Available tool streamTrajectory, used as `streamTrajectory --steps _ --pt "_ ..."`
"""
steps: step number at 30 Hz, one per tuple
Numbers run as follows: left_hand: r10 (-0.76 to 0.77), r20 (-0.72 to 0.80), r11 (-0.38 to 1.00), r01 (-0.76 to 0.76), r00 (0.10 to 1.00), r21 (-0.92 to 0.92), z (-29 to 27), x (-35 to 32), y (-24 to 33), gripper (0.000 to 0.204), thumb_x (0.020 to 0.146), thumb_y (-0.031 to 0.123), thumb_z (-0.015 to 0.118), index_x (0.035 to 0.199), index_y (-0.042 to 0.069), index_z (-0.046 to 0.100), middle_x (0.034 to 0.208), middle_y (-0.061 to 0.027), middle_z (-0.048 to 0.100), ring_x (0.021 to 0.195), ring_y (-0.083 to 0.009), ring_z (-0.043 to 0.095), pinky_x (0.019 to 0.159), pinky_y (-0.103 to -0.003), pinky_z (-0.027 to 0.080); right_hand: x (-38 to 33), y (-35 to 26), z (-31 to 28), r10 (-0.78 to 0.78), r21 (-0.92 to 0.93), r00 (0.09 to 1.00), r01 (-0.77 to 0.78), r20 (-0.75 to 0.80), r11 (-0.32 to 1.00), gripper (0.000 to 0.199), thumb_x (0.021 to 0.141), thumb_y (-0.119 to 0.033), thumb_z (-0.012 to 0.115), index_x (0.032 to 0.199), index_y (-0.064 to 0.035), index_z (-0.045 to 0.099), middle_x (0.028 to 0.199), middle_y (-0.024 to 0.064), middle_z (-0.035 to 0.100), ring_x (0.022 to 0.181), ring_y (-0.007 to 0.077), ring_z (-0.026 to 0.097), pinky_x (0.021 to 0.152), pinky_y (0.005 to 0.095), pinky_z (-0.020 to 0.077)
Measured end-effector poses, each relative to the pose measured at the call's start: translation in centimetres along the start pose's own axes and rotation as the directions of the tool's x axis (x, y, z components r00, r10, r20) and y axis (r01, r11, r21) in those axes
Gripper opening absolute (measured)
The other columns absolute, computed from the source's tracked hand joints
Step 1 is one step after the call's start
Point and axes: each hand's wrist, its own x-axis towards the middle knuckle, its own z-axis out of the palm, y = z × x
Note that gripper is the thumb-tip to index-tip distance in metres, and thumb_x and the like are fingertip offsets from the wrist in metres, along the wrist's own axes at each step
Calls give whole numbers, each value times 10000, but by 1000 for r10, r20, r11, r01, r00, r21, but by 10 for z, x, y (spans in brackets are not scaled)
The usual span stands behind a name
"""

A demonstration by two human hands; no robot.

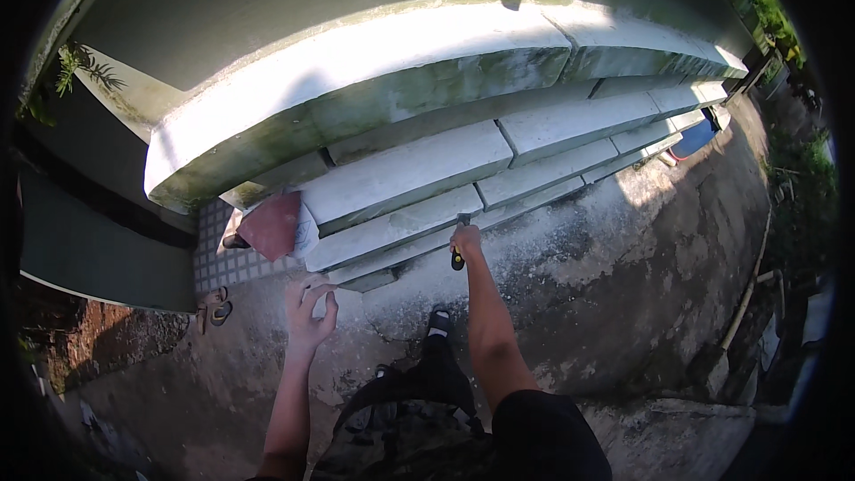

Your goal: The person is scraping and sanding concrete outdoor steps to prepare them for finishing.

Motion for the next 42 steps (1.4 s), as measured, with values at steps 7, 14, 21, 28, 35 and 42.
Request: streamTrajectory --steps 7,14,21,28,35,42 --pt "8 -55 1000 -8 998 -8 -54 74 -20 196 660 -28 590 831 66 578 898 -79 567 875 -266 552 762 -351 419 12 -4 6 -61 -44 996 58 -62 997 375 907 -235 446 637 24 468 479 106 482 362 216 492 351 340 424" --pt "-78 150 975 107 986 -197 -32 110 -55 170 712 37 597 880 27 573 833 -99 561 680 -203 540 640 -286 438 15 5 2 -16 -7 1000 16 -15 1000 373 894 -230 444 612 11 481 473 113 489 356 233 500 360 346 433" --pt "-184 147 954 212 972 -210 -4 102 -74 111 693 70 617 794 28 595 704 -68 551 543 -163 480 535 -268 403 6 -3 5 -125 -110 989 116 -77 987 354 876 -215 485 601 7 497 470 109 489 351 222 498 333 353 413" --pt "-139 142 967 165 980 -193 5 111 -73 90 686 45 615 769 21 588 702 -59 552 532 -138 463 520 -248 389 23 -17 -13 9 -63 1000 -10 -16 998 366 890 -230 482 602 -4 468 483 82 480 349 197 479 327 327 407" --pt "-169 128 958 193 977 -212 2 111 -73 87 674 26 615 755 11 585 718 -63 568 530 -121 451 518 -234 379 18 -3 -4 18 -53 998 -21 -53 998 356 891 -265 494 644 -9 483 493 71 480 345 185 465 338 328 408" --pt "-197 113 949 219 974 -229 4 111 -73 87 668 16 616 750 8 588 718 -63 574 539 -115 460 521 -229 378 34 -22 7 -95 -153 990 78 -105 985 413 881 -266 496 582 19 512 471 108 505 366 227 521 351 345 428"
